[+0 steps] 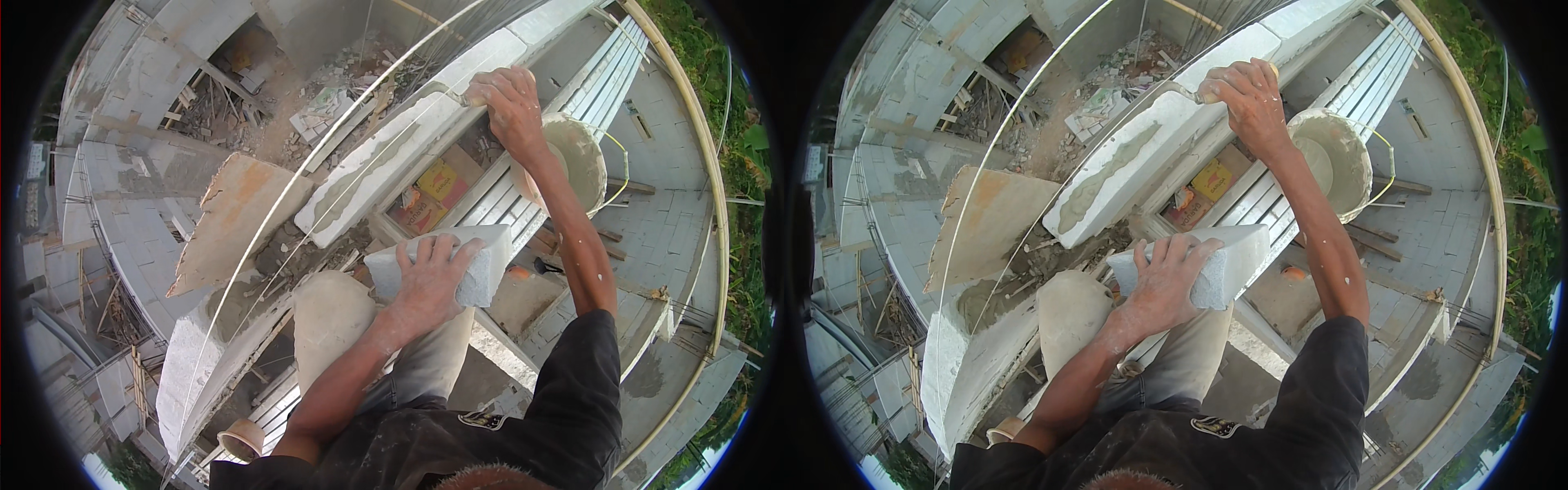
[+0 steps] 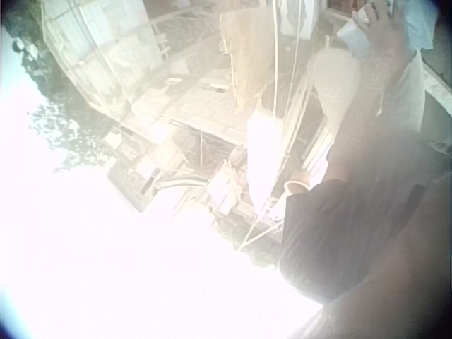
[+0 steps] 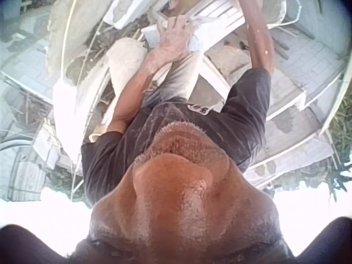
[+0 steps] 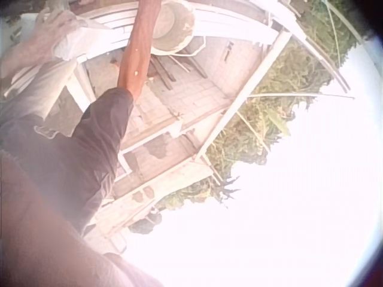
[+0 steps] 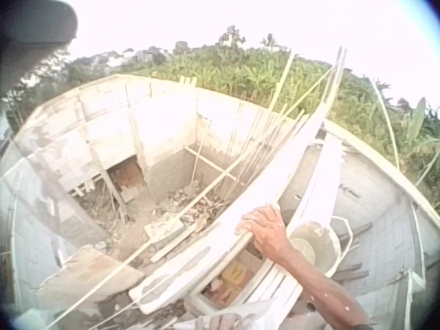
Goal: Sawing a lightweight concrete block and applying mortar to lay it on a building wall.
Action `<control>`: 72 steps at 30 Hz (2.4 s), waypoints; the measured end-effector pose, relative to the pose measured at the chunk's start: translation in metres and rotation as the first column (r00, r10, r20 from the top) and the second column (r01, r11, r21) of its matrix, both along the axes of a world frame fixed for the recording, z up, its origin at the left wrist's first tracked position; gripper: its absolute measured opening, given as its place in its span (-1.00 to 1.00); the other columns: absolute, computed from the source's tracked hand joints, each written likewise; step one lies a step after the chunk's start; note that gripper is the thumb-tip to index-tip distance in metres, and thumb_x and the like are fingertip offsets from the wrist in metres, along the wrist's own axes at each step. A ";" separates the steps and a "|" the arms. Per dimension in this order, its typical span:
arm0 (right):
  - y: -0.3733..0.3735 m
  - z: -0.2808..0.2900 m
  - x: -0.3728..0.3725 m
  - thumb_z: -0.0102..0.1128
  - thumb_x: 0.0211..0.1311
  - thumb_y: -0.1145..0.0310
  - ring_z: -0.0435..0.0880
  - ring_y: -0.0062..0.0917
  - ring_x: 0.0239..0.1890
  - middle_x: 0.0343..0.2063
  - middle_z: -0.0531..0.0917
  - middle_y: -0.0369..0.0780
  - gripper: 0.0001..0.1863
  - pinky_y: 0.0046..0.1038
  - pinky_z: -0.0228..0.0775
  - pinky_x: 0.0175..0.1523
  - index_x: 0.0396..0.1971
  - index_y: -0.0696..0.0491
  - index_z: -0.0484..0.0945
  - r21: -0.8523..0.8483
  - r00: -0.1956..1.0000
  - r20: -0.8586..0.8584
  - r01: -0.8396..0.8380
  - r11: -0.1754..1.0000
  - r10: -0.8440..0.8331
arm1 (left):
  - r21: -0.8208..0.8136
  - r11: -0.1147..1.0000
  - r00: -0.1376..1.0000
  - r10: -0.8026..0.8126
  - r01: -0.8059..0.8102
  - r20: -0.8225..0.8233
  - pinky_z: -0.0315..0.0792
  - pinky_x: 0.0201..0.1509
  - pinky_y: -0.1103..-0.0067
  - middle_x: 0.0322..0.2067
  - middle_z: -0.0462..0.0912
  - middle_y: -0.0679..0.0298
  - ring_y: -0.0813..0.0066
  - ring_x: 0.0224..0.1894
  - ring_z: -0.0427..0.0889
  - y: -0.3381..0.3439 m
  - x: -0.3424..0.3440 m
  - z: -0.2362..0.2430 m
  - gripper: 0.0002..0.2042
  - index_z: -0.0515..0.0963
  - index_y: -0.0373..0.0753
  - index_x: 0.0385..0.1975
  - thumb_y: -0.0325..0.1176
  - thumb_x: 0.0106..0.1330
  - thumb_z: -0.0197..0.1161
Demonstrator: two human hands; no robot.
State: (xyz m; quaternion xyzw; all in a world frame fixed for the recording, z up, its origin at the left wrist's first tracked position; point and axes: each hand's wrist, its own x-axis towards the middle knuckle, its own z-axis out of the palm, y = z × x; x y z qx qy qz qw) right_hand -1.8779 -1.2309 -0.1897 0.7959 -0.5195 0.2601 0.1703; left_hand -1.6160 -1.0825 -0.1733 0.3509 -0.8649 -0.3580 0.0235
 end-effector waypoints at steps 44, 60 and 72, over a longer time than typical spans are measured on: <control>0.156 -0.115 -0.124 0.28 -0.01 0.39 0.78 -0.27 -0.24 -0.31 0.75 -0.02 -0.79 -0.22 0.60 -0.19 -0.36 0.12 0.72 0.649 0.530 -0.347 0.731 0.210 -0.774 | 0.091 0.996 0.997 -0.012 0.005 0.072 -0.01 0.37 0.08 0.15 0.32 0.15 0.05 0.26 0.26 -0.024 0.002 0.016 -0.07 0.21 0.02 0.37 -0.28 -0.12 0.55; 0.246 -0.099 -0.090 0.32 0.19 0.36 0.55 -0.66 -0.43 -0.33 0.63 -0.25 -0.55 -0.54 0.46 -0.43 0.07 0.18 0.51 0.790 -0.015 0.572 0.276 0.547 -0.820 | 0.087 0.996 0.996 -0.029 0.021 0.088 0.01 0.35 0.05 0.16 0.30 0.09 0.00 0.25 0.25 -0.026 0.000 0.016 -0.05 0.16 -0.02 0.39 -0.25 -0.10 0.54; 0.143 0.063 0.117 0.13 0.42 0.25 0.56 -0.61 -0.28 -0.10 0.52 -0.21 -0.45 -0.51 0.56 -0.29 0.29 0.14 0.21 0.370 -0.470 0.697 -0.411 0.833 -0.541 | -0.118 0.990 0.997 0.078 -0.081 -0.025 0.01 0.27 -0.11 0.13 0.32 0.18 0.06 0.21 0.27 0.053 0.033 -0.018 -0.06 0.22 -0.02 0.33 -0.04 -0.11 0.58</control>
